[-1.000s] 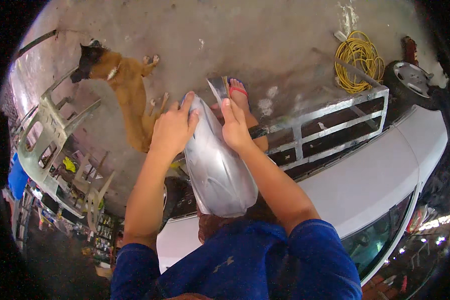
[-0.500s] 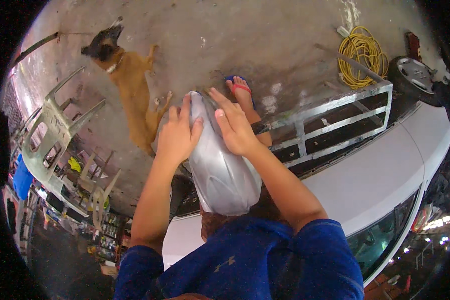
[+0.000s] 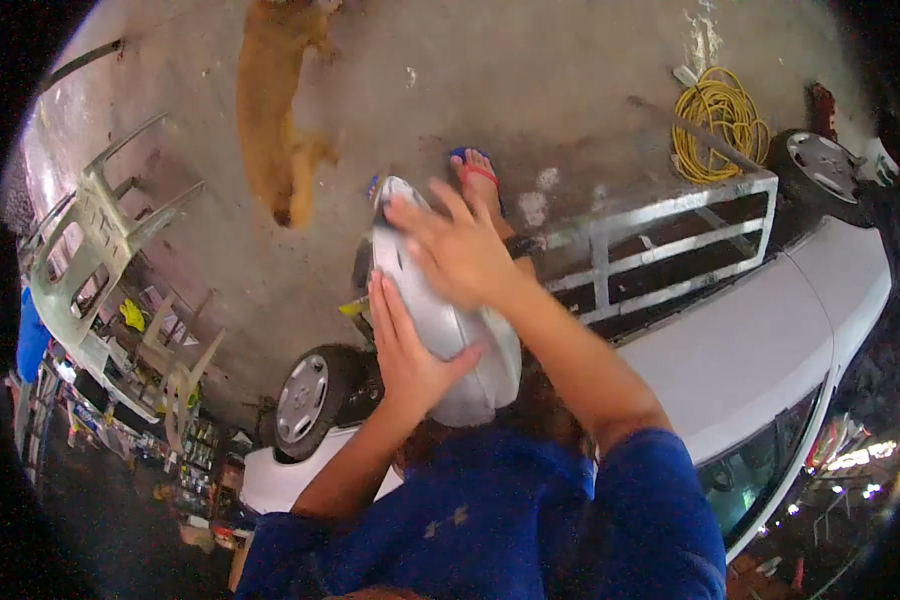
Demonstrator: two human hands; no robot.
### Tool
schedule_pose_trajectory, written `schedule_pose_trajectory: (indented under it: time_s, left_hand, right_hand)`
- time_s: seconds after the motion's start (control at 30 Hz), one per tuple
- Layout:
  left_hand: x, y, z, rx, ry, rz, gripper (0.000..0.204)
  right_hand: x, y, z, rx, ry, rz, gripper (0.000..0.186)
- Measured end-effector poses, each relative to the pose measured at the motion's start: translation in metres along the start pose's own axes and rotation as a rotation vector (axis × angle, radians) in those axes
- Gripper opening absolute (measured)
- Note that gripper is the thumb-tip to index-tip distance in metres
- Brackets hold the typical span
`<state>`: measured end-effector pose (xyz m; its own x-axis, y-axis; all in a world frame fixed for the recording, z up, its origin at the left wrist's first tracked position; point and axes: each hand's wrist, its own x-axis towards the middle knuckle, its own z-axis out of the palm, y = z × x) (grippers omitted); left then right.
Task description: The person prepares a car component by folding sandpaper and rubbing it over the surface to smooth the material.
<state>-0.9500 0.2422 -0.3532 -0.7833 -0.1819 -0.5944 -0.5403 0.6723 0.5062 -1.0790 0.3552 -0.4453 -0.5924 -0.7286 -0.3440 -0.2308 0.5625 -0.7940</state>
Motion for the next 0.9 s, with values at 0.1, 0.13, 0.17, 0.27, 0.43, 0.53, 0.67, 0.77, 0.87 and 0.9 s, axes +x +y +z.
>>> schedule_pose_trajectory:
  time_s: [0.1,0.13,0.17,0.27,0.43,0.53,0.67,0.77,0.87,0.9]
  left_hand:
    - [-0.004,0.005,0.009,-0.008,0.046,0.019,0.146]
    - [-0.011,0.002,0.008,-0.015,0.039,-0.004,0.144]
    - [-0.013,-0.005,0.006,-0.015,0.042,-0.015,0.144]
    - [-0.016,-0.009,0.007,-0.052,0.046,-0.034,0.14]
    - [-0.006,-0.001,0.008,-0.052,0.143,0.031,0.147]
    - [-0.008,-0.008,0.007,-0.075,0.081,-0.011,0.148]
    - [-0.008,-0.021,0.018,-0.035,0.138,0.04,0.15]
    - [-0.001,-0.015,0.006,-0.246,0.085,-0.017,0.149]
    - [0.005,-0.017,0.005,-0.3,0.065,-0.028,0.15]
    - [0.002,-0.019,0.006,-0.303,0.057,-0.026,0.15]
  right_hand:
    - [0.057,0.047,0.016,-0.018,-0.018,0.126,0.05]
    - [0.045,0.038,0.017,-0.017,-0.022,0.124,0.05]
    - [0.015,0.017,0.015,-0.036,-0.026,0.014,0.05]
    - [-0.071,-0.05,-0.016,-0.041,-0.202,-0.081,0.05]
    - [0.039,0.029,0.009,-0.164,0.102,-0.108,0.051]
    - [0.032,0.021,0.019,-0.022,0.071,-0.056,0.051]
    - [-0.069,-0.06,-0.012,-0.129,-0.151,-0.056,0.051]
    - [0.041,0.005,0.012,-0.192,0.026,-0.063,0.051]
    - [0.079,0.02,0.023,-0.077,-0.075,0.13,0.05]
    - [0.052,0.013,0.024,-0.073,0.008,0.024,0.05]
